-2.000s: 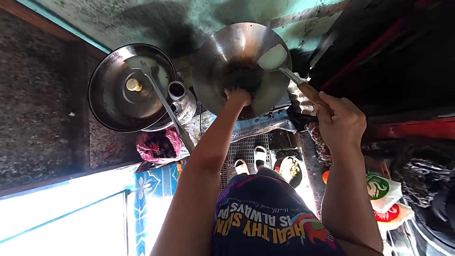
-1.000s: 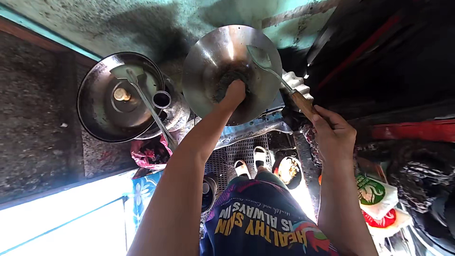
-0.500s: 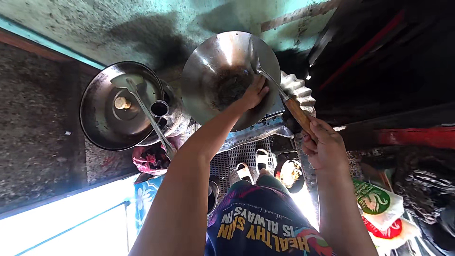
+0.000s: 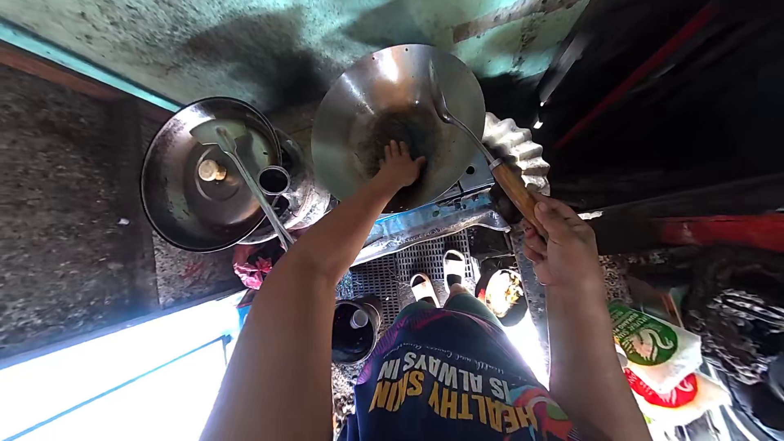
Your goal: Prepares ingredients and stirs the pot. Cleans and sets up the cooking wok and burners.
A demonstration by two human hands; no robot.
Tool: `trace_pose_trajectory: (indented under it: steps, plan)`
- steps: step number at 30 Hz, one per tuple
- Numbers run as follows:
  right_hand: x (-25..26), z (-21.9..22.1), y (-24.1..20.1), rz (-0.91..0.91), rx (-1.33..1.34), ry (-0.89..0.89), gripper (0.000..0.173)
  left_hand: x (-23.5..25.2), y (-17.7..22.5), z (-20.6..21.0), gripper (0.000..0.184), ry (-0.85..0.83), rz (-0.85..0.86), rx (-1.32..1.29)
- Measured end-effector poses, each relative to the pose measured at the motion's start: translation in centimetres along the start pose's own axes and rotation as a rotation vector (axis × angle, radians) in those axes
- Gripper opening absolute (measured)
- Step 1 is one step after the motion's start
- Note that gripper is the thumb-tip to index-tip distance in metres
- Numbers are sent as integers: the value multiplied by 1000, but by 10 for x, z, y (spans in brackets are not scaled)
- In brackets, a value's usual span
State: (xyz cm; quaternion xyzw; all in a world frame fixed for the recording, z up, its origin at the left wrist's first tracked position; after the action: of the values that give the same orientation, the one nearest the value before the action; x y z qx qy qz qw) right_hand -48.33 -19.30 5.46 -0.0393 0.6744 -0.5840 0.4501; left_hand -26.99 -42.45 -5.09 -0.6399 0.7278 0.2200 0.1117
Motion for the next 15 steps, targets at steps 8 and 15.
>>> trace_pose_trajectory:
  steps: [8, 15]
  plan:
    - [-2, 7, 4, -17, -58, 0, 24, 1, -37, -11, 71, -60, 7, 165]
    - [-6, 4, 8, -37, -79, -7, 24, -54, 16, -7, 65, -265, 299, -72]
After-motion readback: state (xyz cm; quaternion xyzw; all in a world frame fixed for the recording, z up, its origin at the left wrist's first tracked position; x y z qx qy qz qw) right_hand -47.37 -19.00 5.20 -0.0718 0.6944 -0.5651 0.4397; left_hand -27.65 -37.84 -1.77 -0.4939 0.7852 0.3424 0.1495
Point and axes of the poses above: each hand's wrist, its own x-axis towards the middle knuckle, its own z-axis out of the palm, y = z × x, the point moved 7 cm from there along x, towards the middle knuckle, and after that the axes turned 12 degrees about y, right-handed, at the moved point
